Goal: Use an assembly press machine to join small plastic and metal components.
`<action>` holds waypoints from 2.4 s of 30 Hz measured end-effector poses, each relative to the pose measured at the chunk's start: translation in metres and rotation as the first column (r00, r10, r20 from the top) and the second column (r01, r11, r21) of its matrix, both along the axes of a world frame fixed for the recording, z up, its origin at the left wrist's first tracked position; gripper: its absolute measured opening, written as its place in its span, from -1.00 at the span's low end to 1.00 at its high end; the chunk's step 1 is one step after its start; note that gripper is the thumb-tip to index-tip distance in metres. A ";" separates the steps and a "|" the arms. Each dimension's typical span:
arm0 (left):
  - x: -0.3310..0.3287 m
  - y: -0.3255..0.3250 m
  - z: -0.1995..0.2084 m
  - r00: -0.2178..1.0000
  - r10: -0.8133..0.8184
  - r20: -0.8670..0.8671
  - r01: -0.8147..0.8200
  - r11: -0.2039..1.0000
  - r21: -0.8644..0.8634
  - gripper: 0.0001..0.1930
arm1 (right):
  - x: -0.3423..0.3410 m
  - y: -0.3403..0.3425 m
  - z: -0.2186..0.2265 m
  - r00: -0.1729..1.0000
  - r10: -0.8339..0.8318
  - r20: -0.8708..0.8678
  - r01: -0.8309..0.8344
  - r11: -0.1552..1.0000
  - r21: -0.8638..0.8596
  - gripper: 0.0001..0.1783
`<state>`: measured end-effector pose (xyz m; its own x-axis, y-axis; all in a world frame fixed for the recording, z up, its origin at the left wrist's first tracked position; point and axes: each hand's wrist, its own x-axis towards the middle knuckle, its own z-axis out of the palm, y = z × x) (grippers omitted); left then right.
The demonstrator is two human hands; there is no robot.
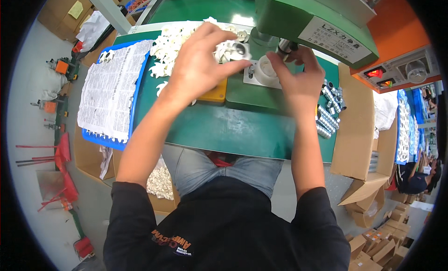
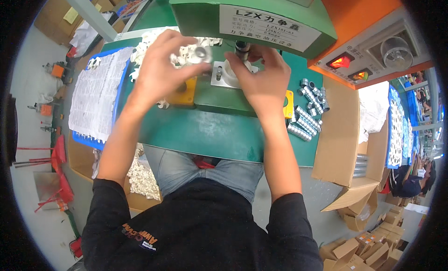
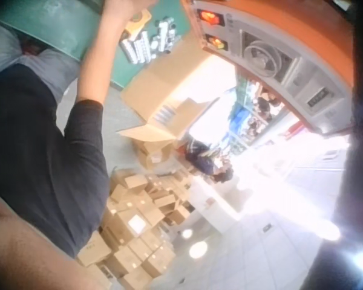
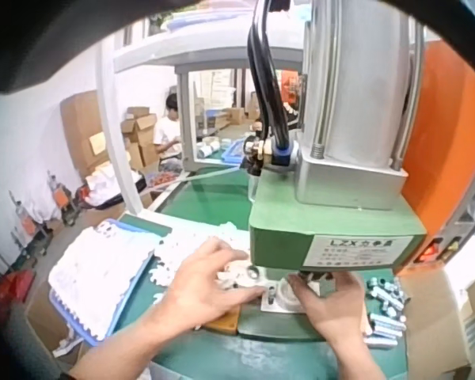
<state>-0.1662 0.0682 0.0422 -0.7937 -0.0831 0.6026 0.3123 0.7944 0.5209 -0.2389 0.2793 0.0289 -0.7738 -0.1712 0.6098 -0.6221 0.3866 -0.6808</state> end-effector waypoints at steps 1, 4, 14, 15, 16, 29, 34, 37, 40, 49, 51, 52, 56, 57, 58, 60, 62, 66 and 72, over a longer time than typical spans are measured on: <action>0.007 -0.008 0.003 0.998 0.063 0.030 -0.062 0.998 -0.028 -0.46 | -0.002 -0.003 0.002 0.998 -0.029 -0.058 0.030 0.999 0.014 -0.64; 0.029 -0.037 0.008 0.981 0.181 0.065 -0.175 0.980 -0.095 -0.45 | -0.012 -0.005 -0.004 0.989 -0.038 -0.140 0.041 0.999 0.016 -0.63; 0.070 -0.215 -0.046 0.756 0.610 0.237 -0.558 0.790 -0.254 -0.38 | 0.038 0.040 -0.023 0.994 0.031 -0.109 -0.012 0.986 0.164 -0.64; 0.075 -0.231 -0.053 0.713 0.637 0.294 -0.590 0.771 -0.240 -0.35 | 0.048 0.043 -0.023 0.973 0.140 -0.182 -0.097 0.969 0.227 -0.61; 0.075 -0.239 -0.056 0.698 0.643 0.314 -0.607 0.765 -0.218 -0.36 | 0.062 0.042 -0.022 0.964 0.204 -0.169 -0.158 0.955 0.252 -0.61; 0.059 -0.281 -0.081 0.530 0.826 0.191 -0.762 0.562 -0.321 -0.49 | 0.125 0.013 -0.063 0.846 0.527 0.082 -0.520 0.779 0.350 -0.65; 0.062 -0.274 -0.082 0.589 0.802 0.098 -0.744 0.585 -0.322 -0.52 | 0.125 0.016 -0.068 0.864 0.501 0.050 -0.479 0.788 0.387 -0.73; 0.059 -0.222 -0.064 0.792 0.606 0.072 -0.571 0.777 -0.265 -0.62 | 0.125 0.014 -0.070 0.852 0.522 0.034 -0.494 0.782 0.381 -0.74; 0.048 -0.173 -0.044 0.947 0.262 0.188 -0.194 0.928 -0.317 -0.67 | 0.126 0.016 -0.072 0.863 0.504 0.041 -0.481 0.792 0.377 -0.74; 0.059 -0.147 -0.026 0.872 0.185 0.454 -0.004 0.929 -0.371 -0.59 | 0.128 0.034 -0.071 0.888 0.456 0.059 -0.448 0.827 0.339 -0.71; 0.057 -0.144 -0.033 0.899 0.183 0.397 -0.036 0.936 -0.351 -0.70 | 0.128 0.039 -0.070 0.893 0.445 0.067 -0.440 0.833 0.334 -0.70; 0.056 -0.145 -0.032 0.900 0.179 0.397 -0.031 0.936 -0.352 -0.70 | 0.128 0.042 -0.070 0.895 0.439 0.075 -0.437 0.836 0.331 -0.69; 0.059 -0.142 -0.017 0.894 0.263 0.363 -0.141 0.934 -0.328 -0.88 | 0.121 0.052 -0.069 0.910 0.411 0.047 -0.403 0.856 0.325 -0.68; 0.062 -0.142 -0.014 0.903 0.282 0.324 -0.161 0.921 -0.354 -0.89 | 0.120 0.055 -0.070 0.915 0.402 0.039 -0.393 0.862 0.319 -0.68; 0.063 -0.141 -0.012 0.894 0.289 0.343 -0.160 0.919 -0.360 -0.87 | 0.118 0.058 -0.071 0.919 0.393 0.032 -0.382 0.869 0.314 -0.67; 0.064 -0.142 -0.014 0.899 0.261 0.351 -0.118 0.917 -0.382 -0.85 | 0.117 0.062 -0.072 0.931 0.364 0.032 -0.356 0.883 0.306 -0.68; 0.064 -0.138 -0.014 0.877 0.265 0.402 -0.072 0.897 -0.435 -0.80 | 0.115 0.066 -0.072 0.941 0.336 0.033 -0.330 0.895 0.299 -0.68; 0.070 -0.141 -0.019 0.841 0.258 0.475 -0.018 0.892 -0.452 -0.78 | 0.117 0.078 -0.073 0.958 0.284 0.039 -0.283 0.920 0.271 -0.69; 0.075 -0.144 -0.026 0.824 0.290 0.487 -0.007 0.864 -0.504 -0.82 | 0.116 0.098 -0.080 0.971 0.234 0.046 -0.238 0.931 0.276 -0.69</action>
